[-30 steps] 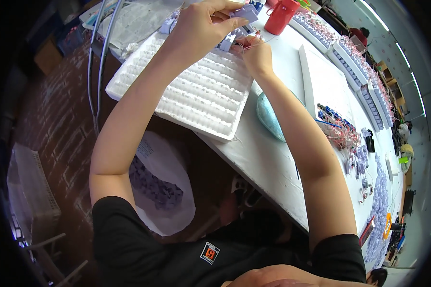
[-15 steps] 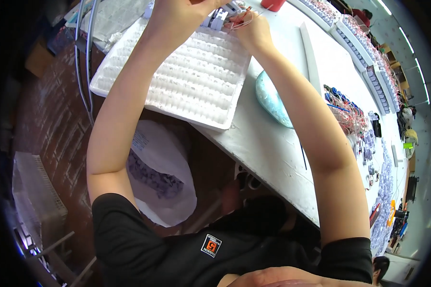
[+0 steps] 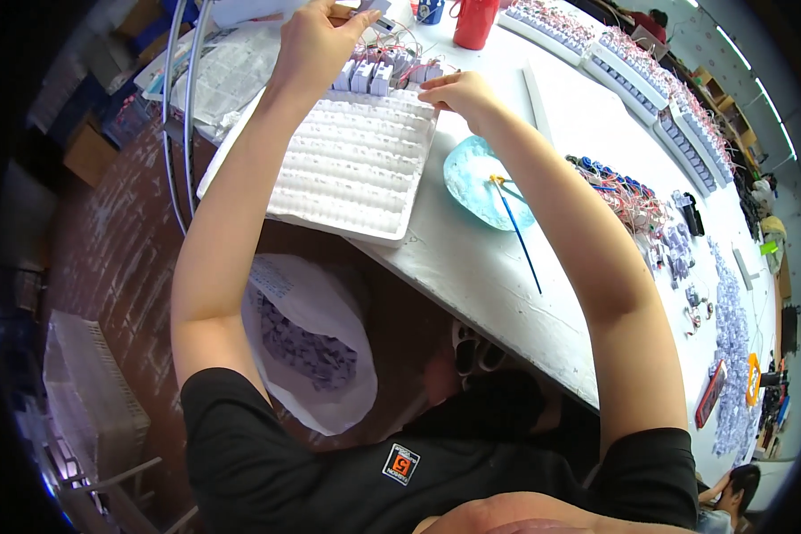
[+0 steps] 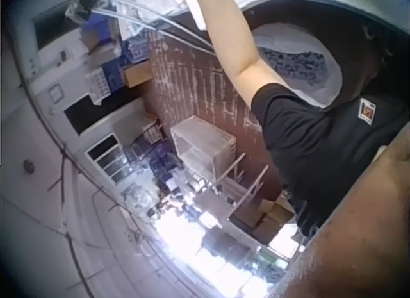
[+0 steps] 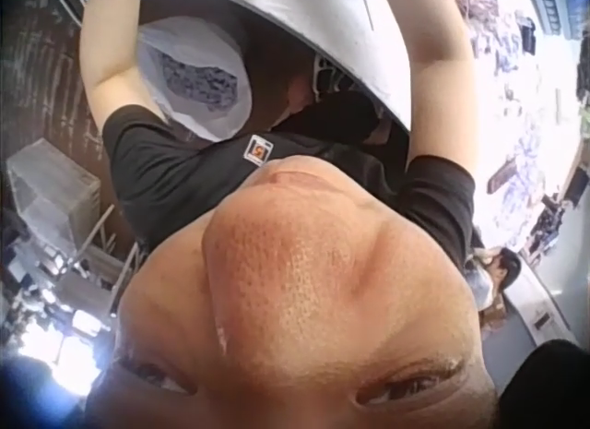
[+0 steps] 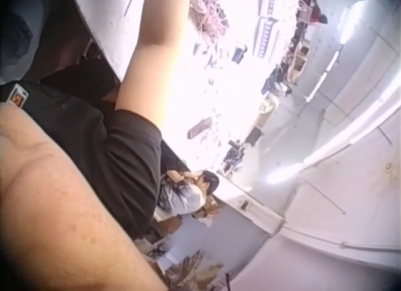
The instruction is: The person assembles small electronic toy components by applying glue to plastic housing, electronic motors, speakers, and wires with an applicator stick, then fitting the plastic parts together by hand.
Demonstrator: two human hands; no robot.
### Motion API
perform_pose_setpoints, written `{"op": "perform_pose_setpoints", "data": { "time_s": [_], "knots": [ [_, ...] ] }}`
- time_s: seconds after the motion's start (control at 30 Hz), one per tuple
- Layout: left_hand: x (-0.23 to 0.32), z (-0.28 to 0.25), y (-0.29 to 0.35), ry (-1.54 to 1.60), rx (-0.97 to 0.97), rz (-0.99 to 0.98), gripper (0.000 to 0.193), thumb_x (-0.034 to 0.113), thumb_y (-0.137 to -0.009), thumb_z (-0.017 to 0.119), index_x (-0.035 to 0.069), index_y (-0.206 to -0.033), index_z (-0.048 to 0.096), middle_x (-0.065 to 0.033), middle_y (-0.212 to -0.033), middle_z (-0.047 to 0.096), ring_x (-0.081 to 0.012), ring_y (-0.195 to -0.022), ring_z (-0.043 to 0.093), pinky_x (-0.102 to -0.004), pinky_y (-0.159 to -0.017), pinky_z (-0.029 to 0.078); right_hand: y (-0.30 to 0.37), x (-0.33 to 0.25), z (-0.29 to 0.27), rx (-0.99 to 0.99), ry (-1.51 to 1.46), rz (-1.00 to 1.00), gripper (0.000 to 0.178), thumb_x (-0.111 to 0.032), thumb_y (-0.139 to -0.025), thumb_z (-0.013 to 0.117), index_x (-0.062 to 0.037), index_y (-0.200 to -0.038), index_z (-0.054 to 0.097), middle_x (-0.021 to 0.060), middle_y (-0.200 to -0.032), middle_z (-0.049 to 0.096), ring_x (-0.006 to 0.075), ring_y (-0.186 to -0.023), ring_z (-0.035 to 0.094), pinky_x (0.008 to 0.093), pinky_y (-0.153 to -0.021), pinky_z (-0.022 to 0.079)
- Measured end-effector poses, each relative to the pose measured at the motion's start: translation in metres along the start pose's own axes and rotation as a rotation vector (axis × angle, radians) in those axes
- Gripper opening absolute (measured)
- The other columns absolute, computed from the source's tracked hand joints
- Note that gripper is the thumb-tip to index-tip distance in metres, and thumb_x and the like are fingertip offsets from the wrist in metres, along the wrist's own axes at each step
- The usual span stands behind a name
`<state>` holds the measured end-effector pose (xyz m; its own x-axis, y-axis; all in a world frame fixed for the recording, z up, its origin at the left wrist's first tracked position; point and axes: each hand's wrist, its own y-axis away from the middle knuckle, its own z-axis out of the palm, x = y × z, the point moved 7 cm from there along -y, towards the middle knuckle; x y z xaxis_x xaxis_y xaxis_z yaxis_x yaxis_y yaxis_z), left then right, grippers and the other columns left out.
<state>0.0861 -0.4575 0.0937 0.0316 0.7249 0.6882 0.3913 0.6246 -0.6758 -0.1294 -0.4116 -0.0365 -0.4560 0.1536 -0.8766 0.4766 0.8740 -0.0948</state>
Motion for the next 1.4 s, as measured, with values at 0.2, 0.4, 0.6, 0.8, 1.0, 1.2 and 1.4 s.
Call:
{"op": "perform_pose_setpoints", "data": {
  "time_s": [0.2,0.4,0.6,0.8,1.0,1.2,1.4],
  "knots": [
    [-0.019,0.021,0.007,-0.205,-0.066,0.066,0.030,0.021,-0.086,0.075,0.004,-0.111,0.070,-0.0124,-0.086,0.075,-0.0193,-0.078,0.072,-0.0305,-0.071,0.056,0.005,-0.027,0.028,-0.221,-0.806,0.249,0.021,0.000,-0.091,0.065,0.0098,-0.108,0.059,0.0203,-0.109,0.067,0.0269,-0.101,0.069,0.0288,-0.094,0.058],
    [-0.026,0.034,0.018,-0.297,-0.127,0.044,0.031,0.021,-0.087,0.076,0.008,-0.114,0.072,-0.0076,-0.083,0.073,-0.0125,-0.072,0.066,-0.0270,-0.066,0.052,-0.006,-0.031,0.023,-0.149,-0.985,0.361,0.016,0.002,-0.093,0.058,0.0078,-0.107,0.055,0.0228,-0.108,0.063,0.0309,-0.103,0.067,0.0330,-0.093,0.059],
    [-0.039,0.057,0.023,-0.412,-0.288,0.020,0.032,0.019,-0.086,0.076,0.007,-0.114,0.071,-0.0103,-0.084,0.072,-0.0174,-0.075,0.067,-0.0313,-0.071,0.052,-0.026,-0.034,0.013,-0.174,-0.496,0.117,0.026,-0.008,-0.093,0.063,0.0057,-0.115,0.061,0.0134,-0.109,0.066,0.0215,-0.098,0.067,0.0314,-0.091,0.057],
    [-0.049,0.072,0.021,-0.547,-0.341,0.071,0.033,0.023,-0.085,0.072,0.006,-0.115,0.070,-0.0136,-0.087,0.072,-0.0254,-0.079,0.069,-0.0371,-0.074,0.053,-0.031,-0.035,0.020,-0.141,-0.213,0.035,0.035,-0.014,-0.094,0.062,0.0052,-0.124,0.062,0.0127,-0.112,0.068,0.0183,-0.097,0.068,0.0283,-0.088,0.057],
    [-0.048,0.091,0.020,-0.707,-0.374,0.065,0.030,0.023,-0.086,0.068,0.003,-0.108,0.071,-0.0190,-0.095,0.072,-0.0351,-0.090,0.070,-0.0425,-0.084,0.053,-0.037,-0.025,0.018,-0.019,-0.169,-0.082,0.036,-0.015,-0.095,0.061,0.0019,-0.126,0.062,0.0090,-0.106,0.069,0.0147,-0.093,0.067,0.0255,-0.082,0.055],
    [-0.049,0.100,0.013,-0.874,-0.425,0.056,0.027,0.023,-0.084,0.070,0.002,-0.101,0.073,-0.0215,-0.098,0.072,-0.0355,-0.094,0.070,-0.0422,-0.088,0.053,-0.012,-0.033,0.001,0.107,0.018,-0.123,0.044,-0.019,-0.093,0.063,0.0013,-0.133,0.058,0.0102,-0.103,0.070,0.0152,-0.091,0.067,0.0263,-0.076,0.053],
    [-0.058,0.106,0.015,-0.898,-0.411,0.090,0.027,0.022,-0.081,0.071,0.001,-0.098,0.073,-0.0209,-0.096,0.072,-0.0361,-0.092,0.070,-0.0424,-0.089,0.053,0.044,-0.047,-0.042,0.101,-0.060,-0.410,0.045,-0.018,-0.095,0.061,0.0001,-0.136,0.054,0.0147,-0.113,0.069,0.0192,-0.097,0.067,0.0298,-0.086,0.054]
  ]
}}
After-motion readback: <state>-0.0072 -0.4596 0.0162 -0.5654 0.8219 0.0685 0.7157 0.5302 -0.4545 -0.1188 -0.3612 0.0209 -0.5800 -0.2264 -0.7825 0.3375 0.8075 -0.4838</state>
